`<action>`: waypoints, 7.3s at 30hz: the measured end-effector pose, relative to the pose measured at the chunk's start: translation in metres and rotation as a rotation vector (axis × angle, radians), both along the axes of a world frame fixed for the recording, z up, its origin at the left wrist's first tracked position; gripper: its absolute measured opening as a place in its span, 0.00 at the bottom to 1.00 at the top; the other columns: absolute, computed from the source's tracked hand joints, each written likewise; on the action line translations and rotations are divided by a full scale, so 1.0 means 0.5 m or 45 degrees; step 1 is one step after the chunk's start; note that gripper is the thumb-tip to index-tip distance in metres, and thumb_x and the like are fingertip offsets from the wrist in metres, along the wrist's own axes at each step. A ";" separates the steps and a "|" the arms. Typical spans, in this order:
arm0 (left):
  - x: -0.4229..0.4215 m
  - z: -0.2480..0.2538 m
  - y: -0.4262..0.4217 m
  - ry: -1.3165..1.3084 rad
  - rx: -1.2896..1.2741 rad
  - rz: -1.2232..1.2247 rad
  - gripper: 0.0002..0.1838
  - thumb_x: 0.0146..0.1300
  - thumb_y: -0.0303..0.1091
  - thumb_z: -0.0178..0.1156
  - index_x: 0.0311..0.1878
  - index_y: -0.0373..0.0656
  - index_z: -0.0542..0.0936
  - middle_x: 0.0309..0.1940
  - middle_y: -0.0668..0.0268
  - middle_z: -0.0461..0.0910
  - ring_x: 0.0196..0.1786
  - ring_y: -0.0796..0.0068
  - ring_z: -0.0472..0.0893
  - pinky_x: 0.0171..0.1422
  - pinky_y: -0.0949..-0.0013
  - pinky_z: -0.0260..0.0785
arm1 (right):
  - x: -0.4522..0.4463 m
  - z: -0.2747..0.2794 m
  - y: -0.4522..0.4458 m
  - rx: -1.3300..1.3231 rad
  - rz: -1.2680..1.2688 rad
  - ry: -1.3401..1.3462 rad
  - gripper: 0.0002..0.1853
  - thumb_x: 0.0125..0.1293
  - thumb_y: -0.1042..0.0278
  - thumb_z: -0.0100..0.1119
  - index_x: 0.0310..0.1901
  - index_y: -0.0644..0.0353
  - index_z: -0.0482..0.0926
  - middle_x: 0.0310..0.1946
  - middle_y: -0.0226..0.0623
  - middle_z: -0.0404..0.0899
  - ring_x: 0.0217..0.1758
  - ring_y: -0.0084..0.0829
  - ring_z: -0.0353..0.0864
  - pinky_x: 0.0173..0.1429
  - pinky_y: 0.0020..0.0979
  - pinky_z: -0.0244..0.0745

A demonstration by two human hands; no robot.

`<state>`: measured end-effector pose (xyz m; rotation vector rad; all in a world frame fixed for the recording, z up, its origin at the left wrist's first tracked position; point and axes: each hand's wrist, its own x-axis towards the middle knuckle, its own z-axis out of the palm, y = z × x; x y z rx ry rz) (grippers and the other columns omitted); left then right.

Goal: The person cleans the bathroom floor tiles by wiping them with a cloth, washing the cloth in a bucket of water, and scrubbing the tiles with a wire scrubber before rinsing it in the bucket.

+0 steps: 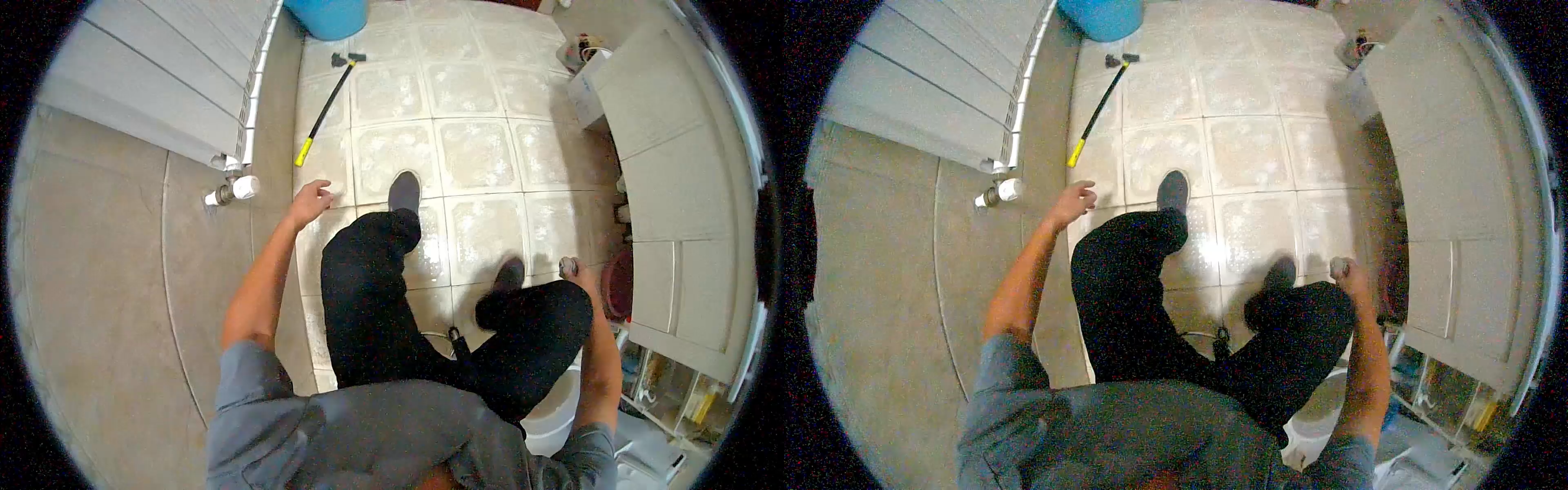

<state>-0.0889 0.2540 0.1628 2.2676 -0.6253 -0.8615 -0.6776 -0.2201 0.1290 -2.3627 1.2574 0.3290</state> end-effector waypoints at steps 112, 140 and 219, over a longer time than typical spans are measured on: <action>0.138 -0.455 -0.340 -0.662 -0.195 -0.182 0.11 0.54 0.20 0.60 0.42 0.42 0.82 0.43 0.57 0.81 0.44 0.51 0.81 0.49 0.55 0.76 | 0.232 -0.255 0.045 0.793 -0.756 -0.137 0.26 0.75 0.66 0.55 0.71 0.63 0.64 0.57 0.42 0.77 0.55 0.30 0.77 0.59 0.30 0.72; 0.375 -0.471 -0.475 -0.509 -0.051 -0.052 0.12 0.55 0.30 0.69 0.44 0.44 0.85 0.41 0.59 0.86 0.42 0.60 0.85 0.49 0.62 0.77 | 0.187 -0.287 0.042 0.790 -0.628 -0.336 0.26 0.73 0.65 0.57 0.68 0.65 0.67 0.57 0.42 0.78 0.56 0.32 0.78 0.62 0.33 0.72; -0.421 -0.375 -0.726 -0.430 0.825 -0.796 0.75 0.38 0.39 0.84 0.80 0.59 0.34 0.79 0.45 0.25 0.80 0.33 0.30 0.70 0.23 0.49 | -0.047 -0.461 -0.169 -0.454 -0.957 -0.312 0.13 0.60 0.65 0.67 0.45 0.60 0.83 0.40 0.47 0.80 0.45 0.51 0.81 0.50 0.44 0.76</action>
